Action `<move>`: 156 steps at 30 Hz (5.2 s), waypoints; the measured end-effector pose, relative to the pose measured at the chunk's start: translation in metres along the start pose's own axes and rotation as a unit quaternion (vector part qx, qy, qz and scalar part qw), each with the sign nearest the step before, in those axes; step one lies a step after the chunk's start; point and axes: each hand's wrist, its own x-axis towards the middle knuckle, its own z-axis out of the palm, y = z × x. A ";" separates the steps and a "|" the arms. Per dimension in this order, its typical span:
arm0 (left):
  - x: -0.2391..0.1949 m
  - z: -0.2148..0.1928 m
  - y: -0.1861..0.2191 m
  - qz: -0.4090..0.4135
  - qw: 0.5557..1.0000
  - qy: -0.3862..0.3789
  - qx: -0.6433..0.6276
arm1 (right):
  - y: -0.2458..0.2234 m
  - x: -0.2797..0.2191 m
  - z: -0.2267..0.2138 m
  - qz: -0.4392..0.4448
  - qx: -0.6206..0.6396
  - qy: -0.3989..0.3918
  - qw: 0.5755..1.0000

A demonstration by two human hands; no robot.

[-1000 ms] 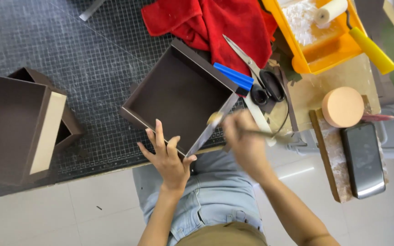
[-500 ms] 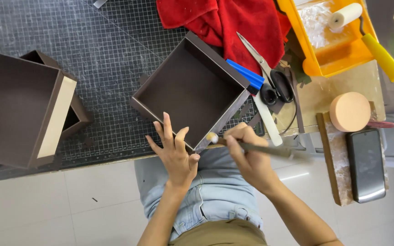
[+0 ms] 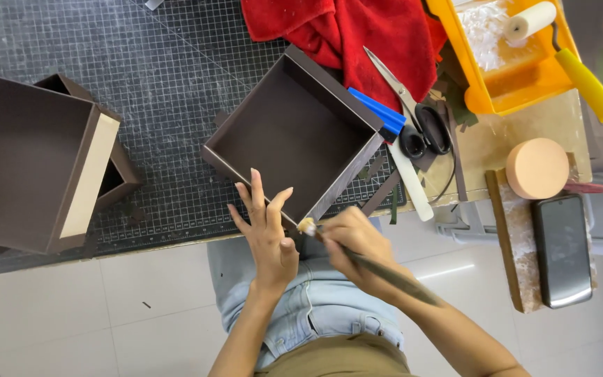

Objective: Applying adhesive to the interior of brown boxes using a brush and smoothing it with a squeegee.

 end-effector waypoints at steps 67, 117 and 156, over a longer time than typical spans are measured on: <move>0.209 -0.010 0.034 -0.085 0.880 -0.464 0.063 | 0.058 -0.006 -0.088 0.198 -0.097 0.069 0.973; 0.373 0.125 -0.096 0.147 0.896 -0.239 0.343 | 0.236 0.161 -0.038 0.129 -0.324 0.023 0.937; 0.106 -0.028 0.078 -0.020 0.990 0.041 -0.136 | 0.119 0.133 -0.053 0.043 -0.061 0.022 0.997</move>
